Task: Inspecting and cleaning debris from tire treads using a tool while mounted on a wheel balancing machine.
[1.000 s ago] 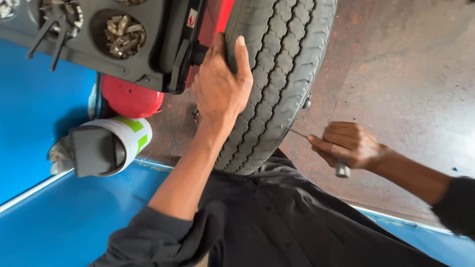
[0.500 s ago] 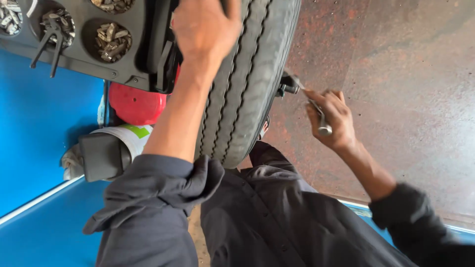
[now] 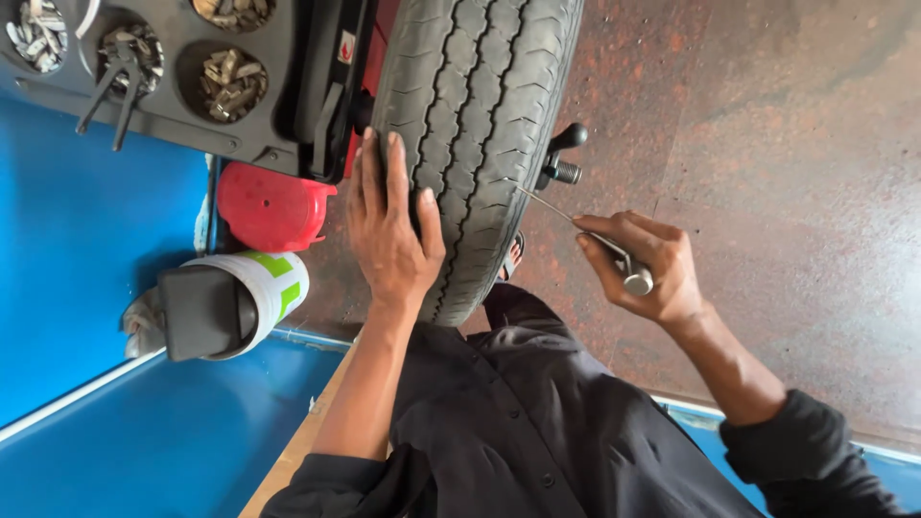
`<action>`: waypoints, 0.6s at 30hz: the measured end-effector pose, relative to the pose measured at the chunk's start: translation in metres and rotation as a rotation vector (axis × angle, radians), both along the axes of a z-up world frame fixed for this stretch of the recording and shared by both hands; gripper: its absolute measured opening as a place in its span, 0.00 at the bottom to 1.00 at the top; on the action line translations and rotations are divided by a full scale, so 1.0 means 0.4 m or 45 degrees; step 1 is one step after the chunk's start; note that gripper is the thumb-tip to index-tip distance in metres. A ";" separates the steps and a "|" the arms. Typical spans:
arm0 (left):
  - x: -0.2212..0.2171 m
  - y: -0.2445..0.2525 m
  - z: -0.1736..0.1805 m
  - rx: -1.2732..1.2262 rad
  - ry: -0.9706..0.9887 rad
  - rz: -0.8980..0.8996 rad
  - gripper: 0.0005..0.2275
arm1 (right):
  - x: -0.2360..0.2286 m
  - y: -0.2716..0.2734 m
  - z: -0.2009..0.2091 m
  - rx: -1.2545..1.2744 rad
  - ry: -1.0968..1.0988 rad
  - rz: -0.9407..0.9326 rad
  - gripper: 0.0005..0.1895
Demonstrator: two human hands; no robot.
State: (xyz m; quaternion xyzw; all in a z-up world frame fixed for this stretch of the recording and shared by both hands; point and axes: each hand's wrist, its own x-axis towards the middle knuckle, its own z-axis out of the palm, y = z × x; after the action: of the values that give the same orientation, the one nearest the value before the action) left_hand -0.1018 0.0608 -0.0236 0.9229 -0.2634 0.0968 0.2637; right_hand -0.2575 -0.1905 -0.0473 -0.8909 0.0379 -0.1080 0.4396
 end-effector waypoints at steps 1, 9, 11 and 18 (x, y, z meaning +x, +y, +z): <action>0.005 -0.003 0.001 -0.008 -0.006 0.001 0.25 | 0.011 -0.007 0.016 -0.008 -0.006 0.001 0.10; 0.017 -0.008 0.005 -0.068 0.012 0.025 0.24 | 0.085 -0.037 0.126 -0.207 -0.004 0.142 0.10; 0.019 -0.009 0.005 -0.100 -0.003 0.030 0.24 | 0.105 -0.064 0.136 -0.220 -0.048 0.220 0.09; 0.016 0.004 0.006 -0.128 0.074 0.012 0.24 | 0.240 -0.055 0.303 -0.780 0.333 0.850 0.18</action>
State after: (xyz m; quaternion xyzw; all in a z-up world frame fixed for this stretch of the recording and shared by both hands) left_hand -0.0952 0.0626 -0.0211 0.9122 -0.2460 0.0842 0.3167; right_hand -0.1613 -0.2127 0.0741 -0.9492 -0.2292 0.1461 0.1585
